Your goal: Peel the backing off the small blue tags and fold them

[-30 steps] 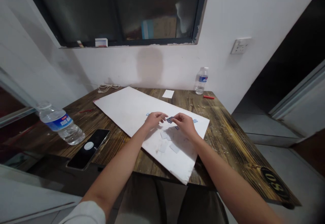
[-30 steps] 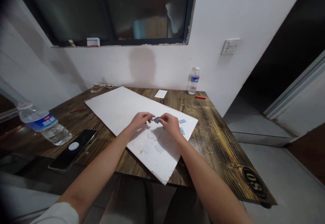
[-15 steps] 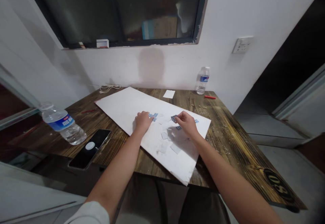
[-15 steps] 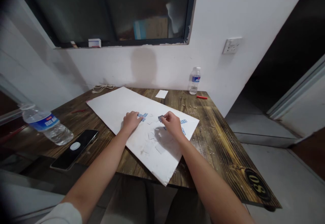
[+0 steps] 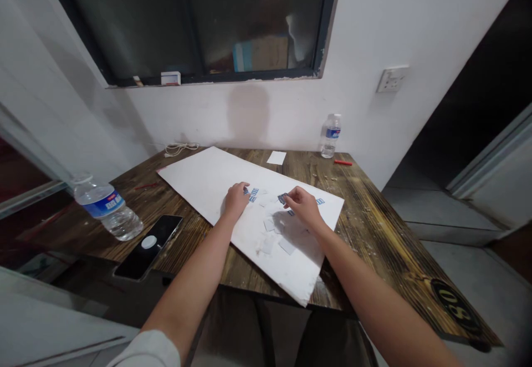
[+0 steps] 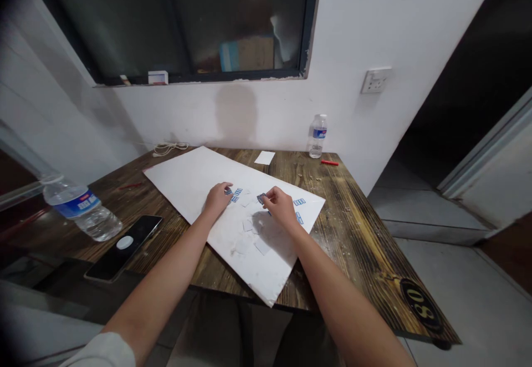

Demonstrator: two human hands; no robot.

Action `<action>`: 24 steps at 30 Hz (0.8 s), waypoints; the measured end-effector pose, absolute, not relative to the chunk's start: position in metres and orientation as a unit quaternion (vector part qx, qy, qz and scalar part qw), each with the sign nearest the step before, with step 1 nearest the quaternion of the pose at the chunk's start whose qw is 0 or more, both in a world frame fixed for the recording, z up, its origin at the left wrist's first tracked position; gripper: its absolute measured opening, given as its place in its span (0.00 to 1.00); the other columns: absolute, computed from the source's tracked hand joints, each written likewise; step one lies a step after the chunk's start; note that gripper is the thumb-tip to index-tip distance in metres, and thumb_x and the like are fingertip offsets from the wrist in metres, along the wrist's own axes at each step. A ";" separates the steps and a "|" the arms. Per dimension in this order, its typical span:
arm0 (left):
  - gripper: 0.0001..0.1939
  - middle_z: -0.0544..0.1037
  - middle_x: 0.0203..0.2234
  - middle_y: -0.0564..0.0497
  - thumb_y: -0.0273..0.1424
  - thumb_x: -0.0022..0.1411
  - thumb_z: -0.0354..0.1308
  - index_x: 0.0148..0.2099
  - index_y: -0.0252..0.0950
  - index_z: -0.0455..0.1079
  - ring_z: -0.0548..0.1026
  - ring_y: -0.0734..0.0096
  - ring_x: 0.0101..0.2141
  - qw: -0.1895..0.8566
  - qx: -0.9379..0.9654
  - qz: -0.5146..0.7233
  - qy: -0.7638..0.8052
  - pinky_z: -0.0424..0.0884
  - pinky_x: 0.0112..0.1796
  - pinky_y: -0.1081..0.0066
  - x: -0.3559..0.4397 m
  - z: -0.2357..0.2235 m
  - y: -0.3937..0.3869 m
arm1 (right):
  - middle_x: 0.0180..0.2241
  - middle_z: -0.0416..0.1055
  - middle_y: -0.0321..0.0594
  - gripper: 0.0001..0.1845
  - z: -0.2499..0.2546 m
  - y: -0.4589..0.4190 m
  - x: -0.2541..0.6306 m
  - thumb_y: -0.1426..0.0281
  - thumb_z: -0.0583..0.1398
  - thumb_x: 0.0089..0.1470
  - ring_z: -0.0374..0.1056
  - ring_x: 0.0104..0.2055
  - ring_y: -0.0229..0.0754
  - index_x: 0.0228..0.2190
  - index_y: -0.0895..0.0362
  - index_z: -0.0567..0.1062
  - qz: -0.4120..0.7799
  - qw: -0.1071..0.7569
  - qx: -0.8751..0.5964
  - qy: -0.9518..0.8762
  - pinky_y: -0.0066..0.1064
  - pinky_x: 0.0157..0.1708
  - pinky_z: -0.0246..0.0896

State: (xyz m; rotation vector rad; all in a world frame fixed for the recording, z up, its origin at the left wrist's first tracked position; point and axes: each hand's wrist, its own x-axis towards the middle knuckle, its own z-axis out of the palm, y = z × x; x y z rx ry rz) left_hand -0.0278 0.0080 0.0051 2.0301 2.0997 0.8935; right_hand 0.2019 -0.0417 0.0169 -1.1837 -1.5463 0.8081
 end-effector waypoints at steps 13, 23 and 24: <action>0.13 0.78 0.32 0.48 0.23 0.52 0.59 0.41 0.35 0.75 0.76 0.67 0.36 0.141 0.582 0.433 0.674 0.69 0.39 0.70 -0.033 0.007 0.013 | 0.21 0.72 0.36 0.12 0.013 -0.037 0.203 0.60 0.61 0.48 0.71 0.24 0.40 0.26 0.56 0.70 0.352 0.498 -0.470 -0.638 0.26 0.20 0.58; 0.17 0.77 0.28 0.49 0.33 0.48 0.66 0.41 0.34 0.75 0.74 0.70 0.31 0.371 0.729 0.412 0.401 0.69 0.33 0.70 0.009 0.033 -0.021 | 0.22 0.74 0.38 0.13 0.014 -0.034 0.202 0.59 0.62 0.45 0.69 0.23 0.39 0.26 0.56 0.77 0.358 0.491 -0.466 -0.643 0.28 0.22 0.59; 0.16 0.76 0.28 0.50 0.33 0.48 0.66 0.41 0.35 0.75 0.73 0.70 0.30 0.359 0.735 0.410 0.403 0.68 0.33 0.71 0.011 0.032 -0.023 | 0.22 0.75 0.38 0.13 0.014 -0.034 0.201 0.58 0.63 0.45 0.69 0.23 0.39 0.26 0.56 0.78 0.369 0.486 -0.459 -0.646 0.28 0.23 0.59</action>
